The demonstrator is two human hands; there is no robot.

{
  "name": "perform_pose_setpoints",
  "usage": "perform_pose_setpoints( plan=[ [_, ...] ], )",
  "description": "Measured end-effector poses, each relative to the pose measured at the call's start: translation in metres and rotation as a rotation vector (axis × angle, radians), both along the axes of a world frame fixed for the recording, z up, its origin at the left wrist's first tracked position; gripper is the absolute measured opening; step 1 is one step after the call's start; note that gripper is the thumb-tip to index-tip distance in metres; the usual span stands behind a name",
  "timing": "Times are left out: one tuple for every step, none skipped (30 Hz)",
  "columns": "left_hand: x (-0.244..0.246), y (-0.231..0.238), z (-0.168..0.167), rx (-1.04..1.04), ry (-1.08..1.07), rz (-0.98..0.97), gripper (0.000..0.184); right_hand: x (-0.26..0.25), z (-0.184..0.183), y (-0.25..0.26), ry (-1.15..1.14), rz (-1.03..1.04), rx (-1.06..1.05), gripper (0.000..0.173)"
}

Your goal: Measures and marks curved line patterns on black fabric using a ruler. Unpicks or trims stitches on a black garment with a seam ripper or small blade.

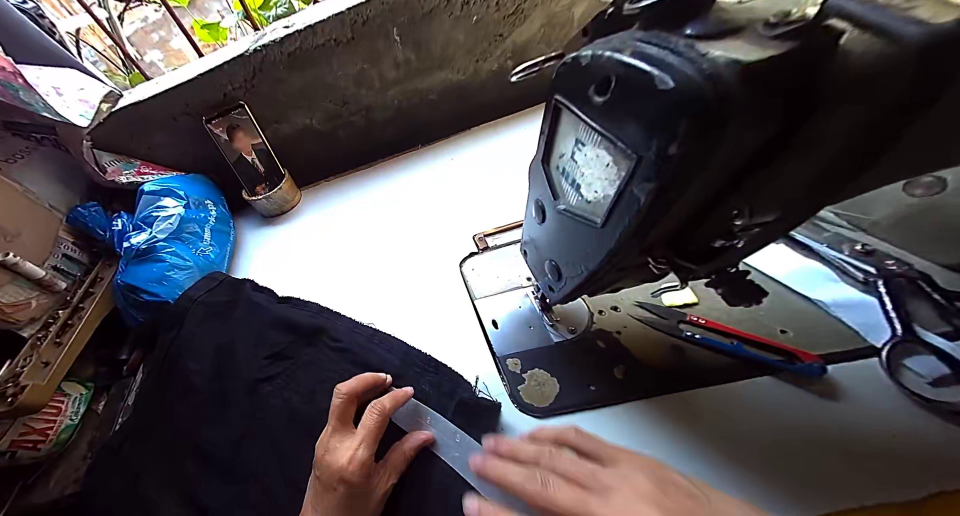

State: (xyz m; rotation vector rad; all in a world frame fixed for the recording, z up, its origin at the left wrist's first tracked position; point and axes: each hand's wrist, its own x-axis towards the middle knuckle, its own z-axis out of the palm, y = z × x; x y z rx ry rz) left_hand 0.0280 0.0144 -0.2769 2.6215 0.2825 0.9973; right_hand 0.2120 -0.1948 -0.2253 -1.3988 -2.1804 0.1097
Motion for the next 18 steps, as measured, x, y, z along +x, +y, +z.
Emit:
perform_pose_setpoints(
  plan=[
    [-0.001, -0.001, -0.001, 0.027, -0.011, 0.004, 0.031, 0.003, -0.014, 0.012, -0.087, -0.076, 0.133, 0.033],
    [-0.002, -0.001, -0.002, 0.059, -0.016, -0.003, 0.026, 0.007, -0.029, 0.024, -0.172, -0.14, 0.234, 0.034],
    [-0.003, 0.0, -0.003, 0.098, -0.025, -0.017, 0.022, 0.011, -0.041, 0.032, -0.241, -0.184, 0.298, 0.035],
    [-0.004, 0.001, -0.003, 0.126, -0.026, -0.034, 0.021, 0.015, -0.053, 0.038, -0.278, -0.212, 0.325, 0.037],
    [-0.005, 0.001, -0.003, 0.139, -0.022, -0.053, 0.021, 0.019, -0.063, 0.04, -0.276, -0.223, 0.32, 0.04],
    [-0.006, 0.0, -0.004, 0.139, -0.017, -0.075, 0.022, 0.021, -0.069, 0.04, -0.252, -0.227, 0.321, 0.04],
    [-0.006, 0.0, -0.004, 0.134, -0.008, -0.098, 0.026, 0.021, -0.071, 0.039, -0.236, -0.244, 0.333, 0.039],
    [-0.006, -0.002, -0.003, 0.126, 0.015, -0.123, 0.03, 0.02, -0.072, 0.037, -0.223, -0.259, 0.338, 0.038],
    [-0.007, -0.003, -0.002, 0.121, 0.042, -0.152, 0.034, 0.019, -0.071, 0.035, -0.215, -0.27, 0.333, 0.038],
    [-0.007, -0.004, 0.0, 0.121, 0.069, -0.183, 0.037, 0.018, -0.072, 0.035, -0.206, -0.282, 0.336, 0.038],
    [-0.007, -0.004, 0.002, 0.124, 0.097, -0.212, 0.04, 0.017, -0.072, 0.034, -0.199, -0.293, 0.338, 0.037],
    [-0.007, -0.004, 0.004, 0.132, 0.123, -0.24, 0.041, 0.017, -0.072, 0.035, -0.192, -0.302, 0.34, 0.037],
    [-0.007, -0.004, 0.005, 0.142, 0.145, -0.261, 0.042, 0.017, -0.072, 0.035, -0.181, -0.309, 0.339, 0.036],
    [-0.007, -0.003, 0.006, 0.151, 0.16, -0.278, 0.041, 0.017, -0.072, 0.035, -0.175, -0.314, 0.338, 0.036],
    [-0.007, -0.003, 0.006, 0.155, 0.168, -0.287, 0.041, 0.017, -0.072, 0.035, -0.168, -0.32, 0.331, 0.036],
    [-0.007, -0.003, 0.007, 0.156, 0.175, -0.288, 0.041, 0.017, -0.072, 0.035, -0.16, -0.33, 0.322, 0.037],
    [-0.007, -0.003, 0.007, 0.158, 0.181, -0.283, 0.04, 0.018, -0.072, 0.036, -0.144, -0.336, 0.317, 0.038],
    [-0.007, -0.004, 0.007, 0.157, 0.185, -0.276, 0.04, 0.019, -0.072, 0.036, -0.12, -0.339, 0.318, 0.038]
  ],
)
